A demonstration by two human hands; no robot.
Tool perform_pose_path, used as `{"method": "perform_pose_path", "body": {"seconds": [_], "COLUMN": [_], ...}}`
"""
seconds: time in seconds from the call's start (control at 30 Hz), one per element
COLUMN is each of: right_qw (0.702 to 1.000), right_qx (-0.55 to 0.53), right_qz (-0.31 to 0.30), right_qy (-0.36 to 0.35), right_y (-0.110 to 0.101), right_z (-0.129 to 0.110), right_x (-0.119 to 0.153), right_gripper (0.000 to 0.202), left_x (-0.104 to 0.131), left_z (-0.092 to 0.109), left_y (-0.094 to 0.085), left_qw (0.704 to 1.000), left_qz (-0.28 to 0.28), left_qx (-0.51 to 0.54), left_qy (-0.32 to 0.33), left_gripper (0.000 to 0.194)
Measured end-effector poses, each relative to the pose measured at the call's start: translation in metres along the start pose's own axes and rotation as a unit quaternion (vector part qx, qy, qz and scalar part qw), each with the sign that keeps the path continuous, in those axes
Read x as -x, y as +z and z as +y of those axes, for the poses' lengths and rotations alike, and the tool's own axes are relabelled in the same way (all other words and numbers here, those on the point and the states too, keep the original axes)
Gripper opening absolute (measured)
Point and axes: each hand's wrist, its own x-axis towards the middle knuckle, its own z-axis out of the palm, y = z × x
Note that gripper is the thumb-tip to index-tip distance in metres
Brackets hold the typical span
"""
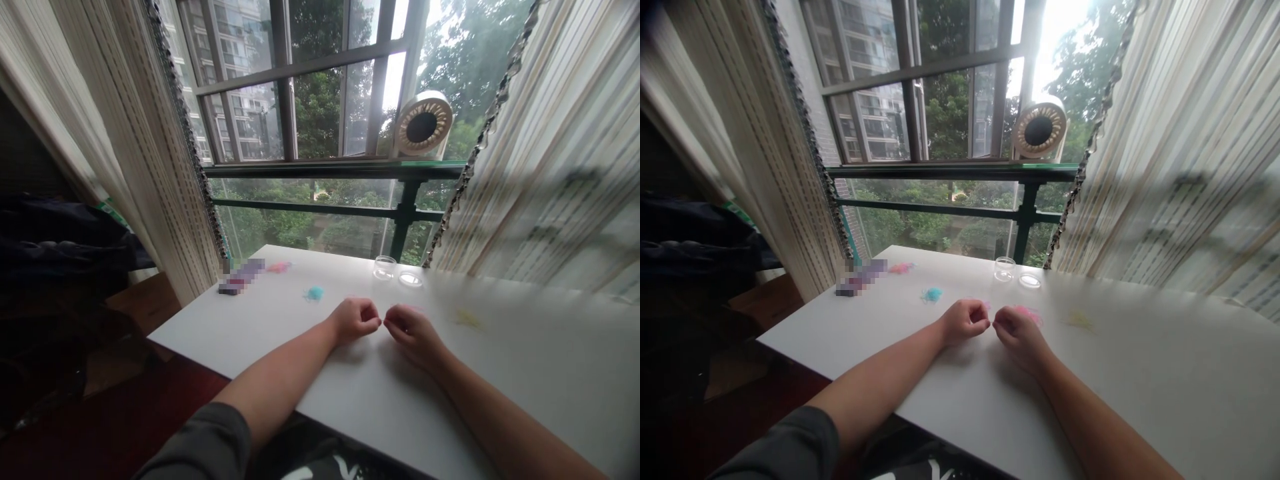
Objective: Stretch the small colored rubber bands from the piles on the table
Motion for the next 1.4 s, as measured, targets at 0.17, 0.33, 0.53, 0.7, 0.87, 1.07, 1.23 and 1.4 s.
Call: {"method": "perform_pose_path", "body": {"seconds": [0.17, 0.33, 0.53, 0.7, 0.87, 1.07, 1.23, 1.4], "right_qw": [1.0, 1.0, 1.0, 1.0, 1.0, 1.0, 1.0, 1.0], "right_qx": [0.009, 0.013, 0.022, 0.026, 0.022, 0.022, 0.014, 0.009], "right_qz": [-0.002, -0.002, -0.008, -0.006, -0.003, -0.008, -0.012, -0.011], "right_qy": [-0.002, -0.004, -0.011, -0.011, -0.009, -0.013, -0.008, 0.0], "right_y": [0.0, 0.001, 0.0, 0.0, 0.002, 0.001, 0.001, 0.002], "right_z": [-0.003, -0.002, -0.001, -0.001, -0.001, -0.002, -0.003, -0.005], "right_x": [0.0, 0.0, 0.0, 0.0, 0.0, 0.001, 0.001, 0.001], "right_gripper": [0.008, 0.008, 0.009, 0.009, 0.008, 0.008, 0.007, 0.008], "left_x": [0.001, 0.001, 0.001, 0.001, 0.0, 0.0, 0.0, -0.001], "left_z": [0.0, 0.0, -0.003, -0.006, -0.005, -0.003, -0.001, -0.003], "left_y": [-0.003, -0.005, -0.004, -0.004, -0.006, -0.008, -0.011, -0.014], "left_qw": [1.0, 0.999, 0.999, 0.999, 0.998, 0.997, 0.997, 0.997], "left_qz": [-0.006, -0.025, -0.038, -0.041, -0.047, -0.059, -0.063, -0.069], "left_qx": [0.012, 0.023, 0.037, 0.033, 0.038, 0.048, 0.041, 0.04], "left_qy": [-0.004, -0.013, -0.008, -0.002, -0.008, -0.003, 0.003, 0.005], "left_gripper": [0.012, 0.012, 0.011, 0.009, 0.007, 0.007, 0.008, 0.009]}}
